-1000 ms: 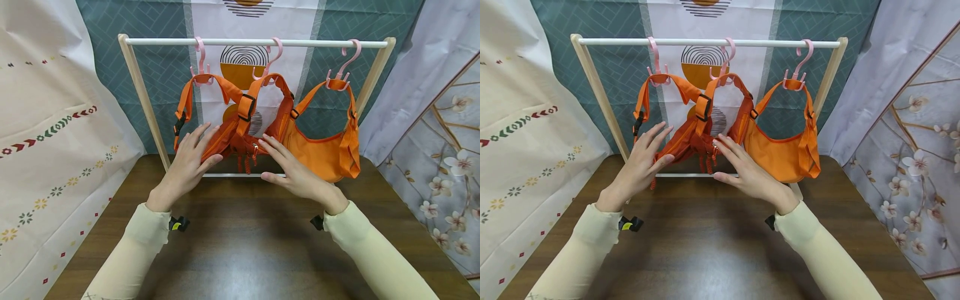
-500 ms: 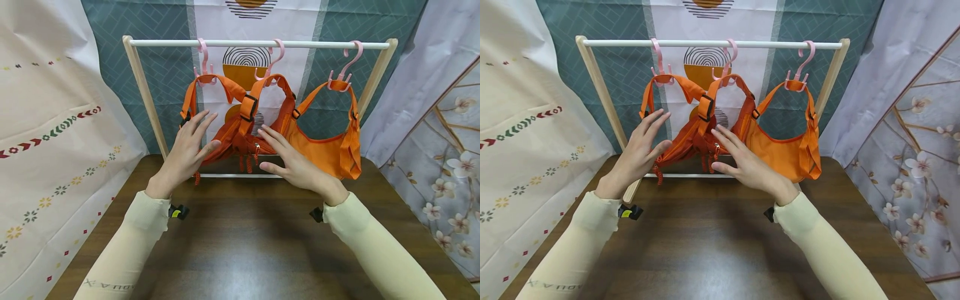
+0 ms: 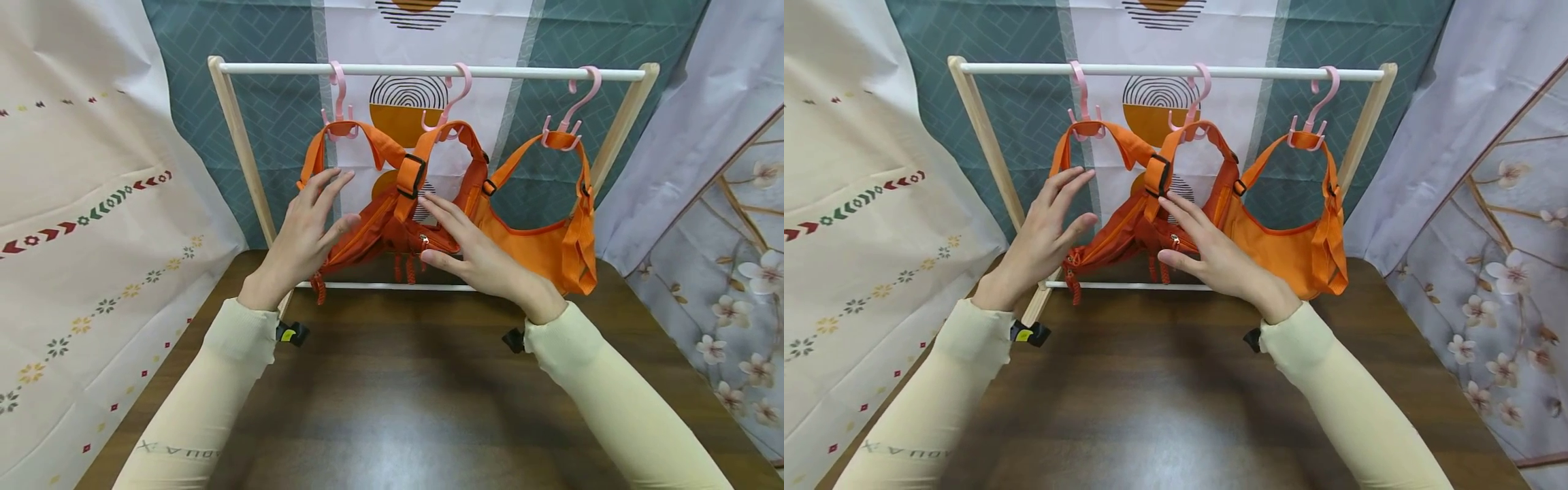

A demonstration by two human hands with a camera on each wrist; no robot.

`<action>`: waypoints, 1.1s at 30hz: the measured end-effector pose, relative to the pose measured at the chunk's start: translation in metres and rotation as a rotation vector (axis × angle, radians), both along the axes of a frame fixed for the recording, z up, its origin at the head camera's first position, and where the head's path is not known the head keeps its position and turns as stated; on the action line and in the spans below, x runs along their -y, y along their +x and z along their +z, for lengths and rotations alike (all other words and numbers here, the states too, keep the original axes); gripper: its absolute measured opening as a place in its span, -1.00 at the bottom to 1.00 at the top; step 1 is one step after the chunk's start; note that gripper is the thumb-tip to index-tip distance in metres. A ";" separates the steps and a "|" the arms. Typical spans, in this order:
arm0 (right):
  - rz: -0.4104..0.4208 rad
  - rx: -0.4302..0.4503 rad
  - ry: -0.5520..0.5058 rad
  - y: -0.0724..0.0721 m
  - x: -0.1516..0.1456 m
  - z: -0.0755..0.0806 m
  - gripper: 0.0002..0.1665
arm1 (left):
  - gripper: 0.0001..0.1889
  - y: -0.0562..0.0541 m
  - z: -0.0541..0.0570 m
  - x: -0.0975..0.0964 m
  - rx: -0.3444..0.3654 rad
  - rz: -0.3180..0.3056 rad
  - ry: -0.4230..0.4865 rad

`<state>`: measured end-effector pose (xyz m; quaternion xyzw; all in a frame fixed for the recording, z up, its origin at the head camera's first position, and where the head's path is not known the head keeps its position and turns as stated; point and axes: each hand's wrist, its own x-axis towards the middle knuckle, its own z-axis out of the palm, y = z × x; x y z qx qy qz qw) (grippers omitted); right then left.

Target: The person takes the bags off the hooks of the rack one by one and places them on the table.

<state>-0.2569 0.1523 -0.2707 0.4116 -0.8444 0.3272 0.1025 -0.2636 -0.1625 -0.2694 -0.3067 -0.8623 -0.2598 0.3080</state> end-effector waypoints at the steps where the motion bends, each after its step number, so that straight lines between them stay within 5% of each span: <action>1: 0.002 -0.002 -0.002 -0.001 0.000 0.001 0.02 | -0.12 -0.001 0.001 -0.001 -0.003 -0.002 0.002; 17: 0.009 -0.014 -0.063 -0.015 0.014 0.019 -0.10 | -0.24 -0.018 0.018 0.014 -0.071 0.004 0.039; 33: 0.040 0.005 -0.114 -0.029 0.028 0.046 -0.18 | -0.37 -0.035 0.057 0.007 -0.129 0.033 0.012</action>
